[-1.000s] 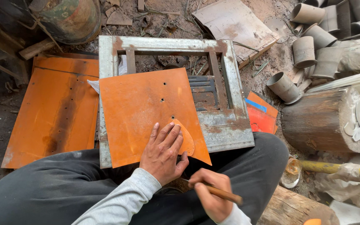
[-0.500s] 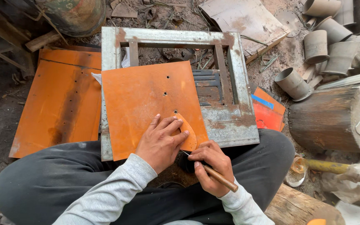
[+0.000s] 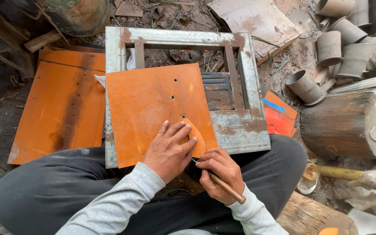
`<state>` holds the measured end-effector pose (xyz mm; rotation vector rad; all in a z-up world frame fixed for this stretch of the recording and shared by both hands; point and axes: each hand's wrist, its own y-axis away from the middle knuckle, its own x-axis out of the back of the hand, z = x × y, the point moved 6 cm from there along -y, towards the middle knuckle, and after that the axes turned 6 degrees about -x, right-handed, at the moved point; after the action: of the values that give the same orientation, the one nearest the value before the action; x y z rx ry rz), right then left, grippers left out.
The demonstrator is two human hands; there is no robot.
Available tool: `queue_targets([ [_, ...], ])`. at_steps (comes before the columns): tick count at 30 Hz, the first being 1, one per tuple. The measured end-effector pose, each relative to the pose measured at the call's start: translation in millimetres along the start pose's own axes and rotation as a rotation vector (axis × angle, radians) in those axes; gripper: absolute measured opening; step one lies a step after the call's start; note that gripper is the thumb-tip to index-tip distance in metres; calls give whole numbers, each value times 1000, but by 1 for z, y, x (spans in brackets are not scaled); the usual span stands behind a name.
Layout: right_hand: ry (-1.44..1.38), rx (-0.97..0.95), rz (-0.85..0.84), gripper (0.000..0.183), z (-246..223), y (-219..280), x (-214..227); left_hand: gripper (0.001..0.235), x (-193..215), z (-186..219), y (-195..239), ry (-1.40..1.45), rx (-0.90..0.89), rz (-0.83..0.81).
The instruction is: The person uses a small curved template and a pointed awl to mark and punch holes in an orange sheet. They repeatedly position the template, trace its outline, and punch holes at marked points, then remove the template and repeat the process on the same sheet.
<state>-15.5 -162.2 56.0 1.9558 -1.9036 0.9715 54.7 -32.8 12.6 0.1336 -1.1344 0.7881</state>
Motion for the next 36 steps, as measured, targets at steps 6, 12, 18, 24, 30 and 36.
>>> queue_targets([
  [6,8,0,10,18,-2,2,10,41,-2,1,1,-12,-13,-1],
  [12,-34,-90,16,13,17,11,21,43,1,5,-1,-24,-10,-26],
  [18,-478,-383,1,14,67,-17,46,38,-6,32,-10,-238,45,10],
  [24,-291,-409,-203,17,90,-103,-3,37,-14,52,-18,-396,143,-12],
  [30,-122,-347,-432,20,77,-135,-40,43,-11,60,-22,-403,159,-47],
  [36,-53,-262,-468,20,71,-136,-43,39,-14,59,-22,-410,155,-63],
])
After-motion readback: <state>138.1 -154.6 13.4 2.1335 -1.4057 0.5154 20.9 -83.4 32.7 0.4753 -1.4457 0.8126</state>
